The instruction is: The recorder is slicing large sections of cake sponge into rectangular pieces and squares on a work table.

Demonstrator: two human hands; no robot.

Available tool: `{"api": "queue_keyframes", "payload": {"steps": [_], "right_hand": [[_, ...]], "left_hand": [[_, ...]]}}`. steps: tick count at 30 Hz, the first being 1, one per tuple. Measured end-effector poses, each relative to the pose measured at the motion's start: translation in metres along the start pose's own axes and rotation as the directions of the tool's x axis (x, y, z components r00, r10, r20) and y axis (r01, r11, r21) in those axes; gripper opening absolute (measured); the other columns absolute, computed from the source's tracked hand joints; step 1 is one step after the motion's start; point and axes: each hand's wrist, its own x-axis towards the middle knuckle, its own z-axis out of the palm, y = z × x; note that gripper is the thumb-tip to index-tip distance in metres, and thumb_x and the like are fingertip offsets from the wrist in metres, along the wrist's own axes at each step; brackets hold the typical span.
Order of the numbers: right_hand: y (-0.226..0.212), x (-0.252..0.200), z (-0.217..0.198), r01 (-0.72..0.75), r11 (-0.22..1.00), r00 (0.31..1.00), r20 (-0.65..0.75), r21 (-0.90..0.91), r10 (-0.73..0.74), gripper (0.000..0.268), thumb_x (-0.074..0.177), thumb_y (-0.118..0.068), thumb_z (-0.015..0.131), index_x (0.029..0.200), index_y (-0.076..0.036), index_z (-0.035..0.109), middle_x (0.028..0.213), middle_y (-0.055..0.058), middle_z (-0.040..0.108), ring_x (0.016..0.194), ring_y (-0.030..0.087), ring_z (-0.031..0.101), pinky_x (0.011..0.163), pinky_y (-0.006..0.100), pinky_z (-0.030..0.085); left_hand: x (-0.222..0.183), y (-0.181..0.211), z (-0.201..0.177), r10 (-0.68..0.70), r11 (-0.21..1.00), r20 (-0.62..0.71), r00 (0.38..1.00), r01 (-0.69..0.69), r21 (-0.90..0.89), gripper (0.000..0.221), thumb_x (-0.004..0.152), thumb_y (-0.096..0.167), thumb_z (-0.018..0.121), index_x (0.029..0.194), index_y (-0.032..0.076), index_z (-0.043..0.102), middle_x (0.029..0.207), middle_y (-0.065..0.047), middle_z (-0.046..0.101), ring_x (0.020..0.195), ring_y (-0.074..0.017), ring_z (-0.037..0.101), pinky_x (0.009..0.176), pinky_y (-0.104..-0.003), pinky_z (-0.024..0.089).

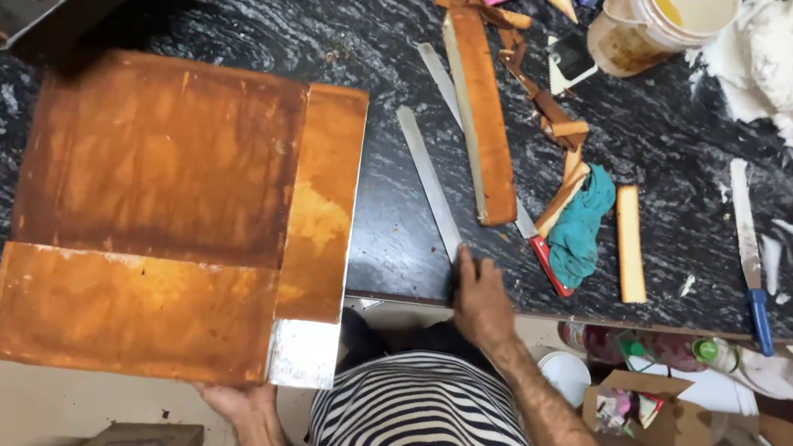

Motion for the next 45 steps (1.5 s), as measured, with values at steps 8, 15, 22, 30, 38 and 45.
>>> {"api": "queue_keyframes", "payload": {"steps": [8,15,22,30,38,45], "right_hand": [[0.034,-0.048,-0.009,-0.321,0.549,0.942,0.202,0.772,0.268,0.051,0.094,-0.004,0.046,0.145,-0.006,0.048,0.086,0.014,0.059,0.061,0.021,0.057,0.052,0.039,0.048],[0.133,-0.054,-0.034,-0.328,0.821,0.891,-0.137,0.468,0.434,0.045,0.094,-0.014,0.063,0.138,-0.005,0.056,0.092,0.017,0.066,0.072,0.029,0.066,0.066,0.041,0.052],[0.173,-0.007,-0.065,-0.237,0.967,0.907,-0.336,0.094,0.254,0.046,0.091,-0.016,0.071,0.135,-0.004,0.063,0.119,0.025,0.060,0.110,0.043,0.056,0.095,0.052,0.046],[0.141,0.025,-0.032,0.223,0.968,0.925,-0.287,-0.118,-0.248,0.053,0.079,-0.019,0.075,0.131,-0.020,0.069,0.134,0.014,0.058,0.118,0.039,0.050,0.096,0.053,0.041],[0.177,0.036,-0.014,0.142,0.981,0.927,-0.329,-0.132,-0.179,0.052,0.083,-0.008,0.067,0.128,-0.033,0.074,0.133,0.003,0.062,0.109,0.032,0.053,0.087,0.048,0.041],[0.179,0.044,-0.034,0.226,0.954,0.931,-0.244,-0.199,-0.272,0.055,0.076,-0.005,0.068,0.124,-0.031,0.075,0.130,0.002,0.063,0.107,0.031,0.054,0.088,0.047,0.043]], "left_hand": [[-0.013,-0.048,0.012,-0.070,0.967,0.008,0.998,0.070,-0.243,0.079,0.093,0.070,0.043,0.149,0.015,0.052,0.151,-0.005,0.058,0.134,-0.0279,0.055,0.111,-0.052,0.046],[-0.121,-0.089,0.077,0.345,0.702,-0.019,0.938,-0.244,0.669,0.034,0.107,0.031,0.058,0.124,0.001,0.055,0.108,-0.009,0.063,0.095,-0.0155,0.059,0.083,-0.030,0.049],[-0.076,-0.269,0.275,-0.063,0.002,0.719,0.692,-0.720,0.694,0.089,0.086,0.032,0.085,0.150,-0.008,0.037,0.153,-0.033,0.041,0.146,-0.0449,0.038,0.122,-0.047,0.032],[0.006,-0.359,0.355,0.027,-0.356,0.623,0.781,-0.575,0.737,0.109,0.075,0.019,0.084,0.160,0.001,0.018,0.154,-0.033,0.037,0.137,-0.0482,0.044,0.112,-0.048,0.041],[-0.061,-0.277,0.299,0.109,-0.269,0.649,0.753,-0.606,0.748,0.108,0.073,0.013,0.085,0.159,0.001,0.020,0.134,-0.031,0.060,0.118,-0.0449,0.064,0.099,-0.045,0.053],[-0.137,-0.255,0.258,0.196,-0.181,0.440,0.876,-0.409,0.894,0.099,0.076,0.009,0.081,0.158,0.001,0.027,0.143,-0.026,0.057,0.129,-0.0414,0.057,0.107,-0.043,0.046]]}}
